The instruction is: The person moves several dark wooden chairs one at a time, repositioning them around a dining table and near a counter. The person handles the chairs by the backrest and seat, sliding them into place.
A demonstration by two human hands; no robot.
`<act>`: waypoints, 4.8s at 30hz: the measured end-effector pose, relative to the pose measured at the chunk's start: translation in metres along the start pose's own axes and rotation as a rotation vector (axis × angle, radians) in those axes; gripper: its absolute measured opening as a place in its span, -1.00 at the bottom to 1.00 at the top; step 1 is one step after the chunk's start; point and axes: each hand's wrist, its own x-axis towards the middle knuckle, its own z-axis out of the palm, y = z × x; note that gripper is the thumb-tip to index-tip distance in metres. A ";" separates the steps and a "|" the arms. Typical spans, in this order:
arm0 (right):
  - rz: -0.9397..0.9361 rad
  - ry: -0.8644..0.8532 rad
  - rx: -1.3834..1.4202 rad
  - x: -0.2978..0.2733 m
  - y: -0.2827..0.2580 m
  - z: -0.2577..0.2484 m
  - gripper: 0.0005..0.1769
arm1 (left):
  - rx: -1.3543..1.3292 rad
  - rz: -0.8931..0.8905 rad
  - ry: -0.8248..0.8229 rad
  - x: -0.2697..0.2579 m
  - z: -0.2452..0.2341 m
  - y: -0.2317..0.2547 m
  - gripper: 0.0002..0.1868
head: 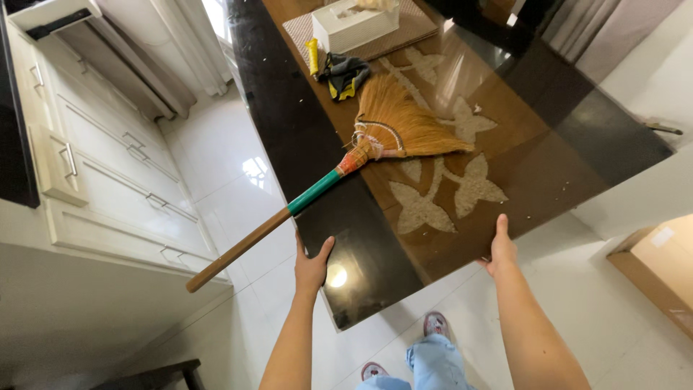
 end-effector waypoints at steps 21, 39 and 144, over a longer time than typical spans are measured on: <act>-0.297 -0.076 0.199 0.017 0.087 -0.055 -0.63 | 0.508 0.505 0.357 -0.050 0.033 -0.010 -0.39; -0.450 -0.106 0.477 -0.005 -0.050 -0.256 -0.80 | 0.107 0.650 0.086 -0.193 0.198 0.072 -0.75; -0.828 -1.029 -0.790 0.536 -0.291 -0.175 -0.44 | 0.445 0.812 -0.579 -0.040 0.801 0.258 -0.36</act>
